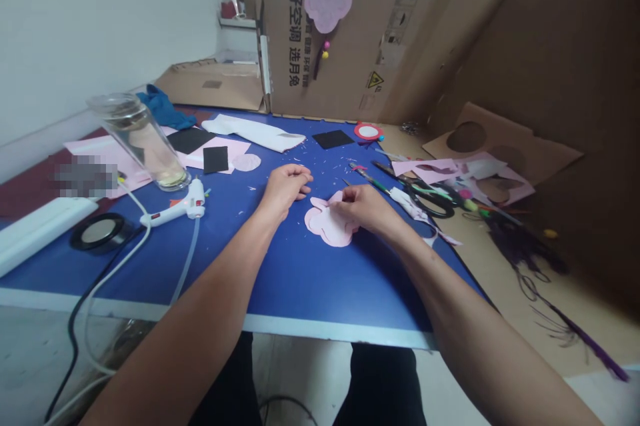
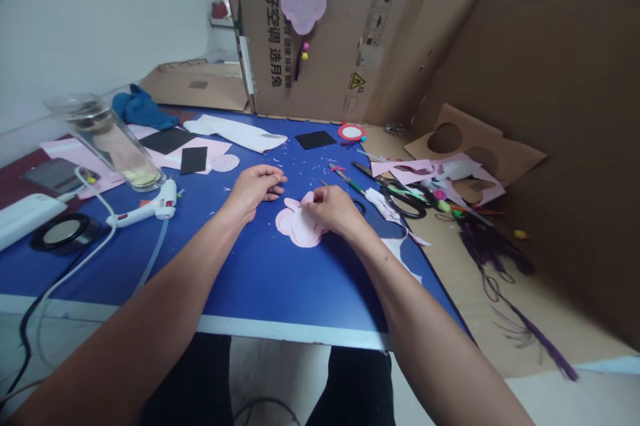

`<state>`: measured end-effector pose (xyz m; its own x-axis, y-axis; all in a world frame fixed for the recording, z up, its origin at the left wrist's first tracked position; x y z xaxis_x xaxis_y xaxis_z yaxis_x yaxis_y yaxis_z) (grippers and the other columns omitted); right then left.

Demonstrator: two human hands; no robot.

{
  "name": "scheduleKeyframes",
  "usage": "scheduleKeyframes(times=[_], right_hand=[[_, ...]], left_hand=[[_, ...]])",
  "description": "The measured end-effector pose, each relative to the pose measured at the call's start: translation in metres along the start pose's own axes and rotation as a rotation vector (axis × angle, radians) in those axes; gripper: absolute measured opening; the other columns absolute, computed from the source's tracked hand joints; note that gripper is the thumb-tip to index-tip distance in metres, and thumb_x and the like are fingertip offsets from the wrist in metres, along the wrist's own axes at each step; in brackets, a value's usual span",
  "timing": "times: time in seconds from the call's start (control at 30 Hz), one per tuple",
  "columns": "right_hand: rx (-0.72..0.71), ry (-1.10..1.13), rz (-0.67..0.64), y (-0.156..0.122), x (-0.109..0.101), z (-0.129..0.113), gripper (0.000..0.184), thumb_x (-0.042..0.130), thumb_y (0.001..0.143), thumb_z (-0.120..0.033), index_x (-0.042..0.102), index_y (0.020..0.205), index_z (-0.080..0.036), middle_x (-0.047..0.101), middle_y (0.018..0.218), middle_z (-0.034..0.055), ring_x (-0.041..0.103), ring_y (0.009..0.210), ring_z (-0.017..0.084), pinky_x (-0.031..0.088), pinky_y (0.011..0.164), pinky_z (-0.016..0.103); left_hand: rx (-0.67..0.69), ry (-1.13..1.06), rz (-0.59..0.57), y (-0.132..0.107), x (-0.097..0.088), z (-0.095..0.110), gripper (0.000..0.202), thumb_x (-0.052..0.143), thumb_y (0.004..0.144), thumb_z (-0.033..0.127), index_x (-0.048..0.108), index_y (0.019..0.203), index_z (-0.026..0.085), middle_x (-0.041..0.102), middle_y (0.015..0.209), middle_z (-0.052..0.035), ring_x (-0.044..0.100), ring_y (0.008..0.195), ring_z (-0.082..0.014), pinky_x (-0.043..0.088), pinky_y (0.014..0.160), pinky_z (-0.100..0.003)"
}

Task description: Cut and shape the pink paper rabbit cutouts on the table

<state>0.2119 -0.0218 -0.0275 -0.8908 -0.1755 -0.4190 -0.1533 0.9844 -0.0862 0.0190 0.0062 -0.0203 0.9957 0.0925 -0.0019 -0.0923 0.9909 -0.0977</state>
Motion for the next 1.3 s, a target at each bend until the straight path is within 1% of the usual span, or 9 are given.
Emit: scheduleKeyframes(times=[0.17,0.3,0.43,0.53,0.63,0.73,1.0,1.1,1.3], right_hand=[[0.054,-0.017,-0.010,-0.003,0.002,-0.002,0.014,0.079,0.073,-0.025,0.068,0.067,-0.020,0.064,0.052,-0.0020,0.061,0.044,0.015,0.045,0.039,0.021],[0.070,0.112,-0.033,-0.006,-0.013,-0.011,0.017,0.078,0.075,-0.034,0.070,0.078,-0.019,0.069,0.060,0.0010,0.064,0.046,0.017,0.050,0.042,0.026],[-0.047,0.210,0.188,-0.005,-0.049,-0.018,0.025,0.084,0.070,-0.036,0.074,0.084,-0.017,0.073,0.071,0.0025,0.066,0.057,0.016,0.052,0.050,0.023],[-0.097,0.282,0.268,-0.003,-0.066,-0.015,0.027,0.085,0.069,-0.038,0.074,0.083,-0.017,0.073,0.073,0.0028,0.066,0.061,0.016,0.052,0.053,0.025],[-0.114,0.331,0.292,-0.002,-0.072,-0.012,0.027,0.085,0.069,-0.038,0.074,0.083,-0.018,0.073,0.074,0.0028,0.065,0.061,0.016,0.051,0.054,0.027],[-0.102,0.343,0.296,0.000,-0.073,-0.010,0.027,0.086,0.068,-0.038,0.073,0.082,-0.019,0.074,0.076,0.0032,0.066,0.064,0.018,0.052,0.056,0.028],[-0.096,0.379,0.251,0.004,-0.073,-0.005,0.038,0.088,0.065,-0.047,0.072,0.086,-0.019,0.073,0.077,0.0033,0.065,0.066,0.018,0.051,0.059,0.029],[-0.103,0.418,0.242,0.004,-0.074,-0.005,0.037,0.089,0.065,-0.045,0.074,0.086,-0.019,0.074,0.078,0.0029,0.066,0.067,0.018,0.051,0.061,0.028],[-0.104,0.459,0.222,0.004,-0.074,-0.004,0.039,0.091,0.066,-0.044,0.075,0.090,-0.018,0.075,0.081,0.0032,0.067,0.068,0.017,0.053,0.061,0.029]], left_hand=[[-0.003,0.002,-0.021,0.001,0.000,-0.001,0.006,0.070,0.085,0.013,0.073,0.087,0.018,0.078,0.094,-0.0079,0.069,0.066,-0.0127,0.051,0.056,-0.023],[-0.008,-0.017,-0.014,0.002,-0.002,-0.001,0.006,0.070,0.085,0.015,0.073,0.088,0.019,0.079,0.098,-0.0084,0.068,0.067,-0.0125,0.051,0.057,-0.023],[0.032,0.059,-0.012,0.004,-0.004,-0.003,0.006,0.071,0.085,0.017,0.073,0.090,0.020,0.078,0.095,-0.0073,0.069,0.072,-0.0151,0.052,0.063,-0.027],[0.148,0.365,-0.046,0.004,-0.003,-0.004,0.010,0.072,0.084,0.019,0.075,0.093,0.021,0.076,0.092,-0.0062,0.069,0.082,-0.0197,0.054,0.076,-0.033],[0.302,0.814,-0.075,-0.002,0.002,-0.003,0.015,0.075,0.082,0.022,0.079,0.096,0.023,0.075,0.104,-0.0098,0.066,0.101,-0.0283,0.051,0.095,-0.044],[0.375,1.026,-0.083,-0.010,0.007,-0.004,0.020,0.074,0.085,0.032,0.080,0.102,0.023,0.069,0.116,-0.0152,0.058,0.117,-0.0365,0.047,0.100,-0.050],[0.333,1.093,-0.119,-0.014,0.012,-0.007,0.010,0.064,0.088,0.021,0.074,0.085,0.024,0.064,0.113,-0.0130,0.056,0.113,-0.0343,0.046,0.096,-0.047],[0.352,1.095,-0.126,-0.013,0.011,-0.006,0.015,0.064,0.088,0.022,0.076,0.096,0.024,0.064,0.114,-0.0133,0.056,0.114,-0.0345,0.046,0.097,-0.047],[0.333,1.068,-0.205,-0.008,0.005,-0.005,0.034,0.075,0.083,0.039,0.077,0.113,0.025,0.062,0.120,-0.0131,0.055,0.120,-0.0362,0.045,0.104,-0.048]])
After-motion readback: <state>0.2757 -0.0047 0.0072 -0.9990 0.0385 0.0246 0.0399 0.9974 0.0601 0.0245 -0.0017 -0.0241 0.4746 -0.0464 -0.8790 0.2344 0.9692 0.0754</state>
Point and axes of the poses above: each hand's wrist, its own y-axis towards the middle knuckle, its own x-axis out of the palm, z = x × y, the point moved 3 cm from there along y, towards the middle knuckle
